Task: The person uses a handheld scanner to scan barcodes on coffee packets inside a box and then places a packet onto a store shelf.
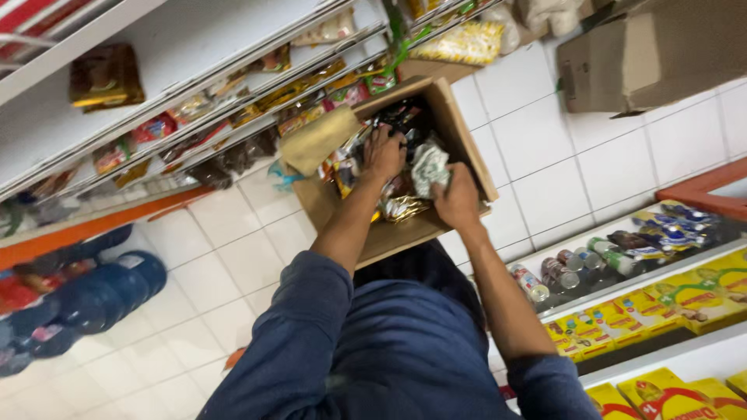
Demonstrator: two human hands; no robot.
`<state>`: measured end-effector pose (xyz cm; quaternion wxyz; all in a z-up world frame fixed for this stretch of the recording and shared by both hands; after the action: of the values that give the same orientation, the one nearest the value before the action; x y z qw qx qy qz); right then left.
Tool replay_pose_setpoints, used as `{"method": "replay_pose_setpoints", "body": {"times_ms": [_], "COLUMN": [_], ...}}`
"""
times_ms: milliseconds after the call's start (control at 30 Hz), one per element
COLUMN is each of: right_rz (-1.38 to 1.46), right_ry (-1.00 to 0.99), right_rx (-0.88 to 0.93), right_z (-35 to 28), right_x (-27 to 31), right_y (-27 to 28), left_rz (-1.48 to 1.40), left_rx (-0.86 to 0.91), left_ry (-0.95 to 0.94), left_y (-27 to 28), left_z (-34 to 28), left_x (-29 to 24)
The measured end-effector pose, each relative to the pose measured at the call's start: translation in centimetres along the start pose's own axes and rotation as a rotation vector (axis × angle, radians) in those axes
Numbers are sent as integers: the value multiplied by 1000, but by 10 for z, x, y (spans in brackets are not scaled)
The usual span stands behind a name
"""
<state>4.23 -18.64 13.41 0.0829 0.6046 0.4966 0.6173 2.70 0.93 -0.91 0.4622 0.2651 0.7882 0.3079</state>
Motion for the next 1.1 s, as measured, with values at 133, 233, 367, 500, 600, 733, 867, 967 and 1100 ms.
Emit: {"method": "replay_pose_setpoints", "body": {"times_ms": [133,233,367,500,600,733,867,967,1100], "right_rz": [59,169,264,356,508,584,656,680,654], "right_ry": [-45,-75,-93,14,-75,-84,-17,54,149], "right_rx": [13,2,18,-45,-41,-115,-144,-188,-230], "right_z": [0,-5,-13,-30,-35,-41,-38,-43,-46], "right_x": [0,1,-5,-9,-5,15,33,46,59], "right_y": [1,3,13,38,52,67,67,66,69], "left_rz": [-19,53,-298,-735,-896,-1267,-1604,-1654,-1437], "left_rx": [-35,-101,-198,4,-9,-108,82,173,185], "left_ry": [94,59,-154,-47,-91,168,297,284,380], "left_y": [-2,0,9,10,13,37,33,41,61], "left_z": [30,31,12,-22,-53,-98,-130,-150,-179], "left_x": [-16,-24,-32,-26,-15,-16,-8,-14,-29]}}
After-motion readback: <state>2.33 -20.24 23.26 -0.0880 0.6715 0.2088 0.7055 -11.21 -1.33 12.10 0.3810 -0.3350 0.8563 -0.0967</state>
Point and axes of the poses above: each hand's wrist, its own z-axis towards the middle knuckle, its own y-axis out of the back of the hand, x = y × z, the point moved 3 cm from there along z, towards the middle knuckle, and after that the axes turned 6 degrees about x, right-handed, at the moved point
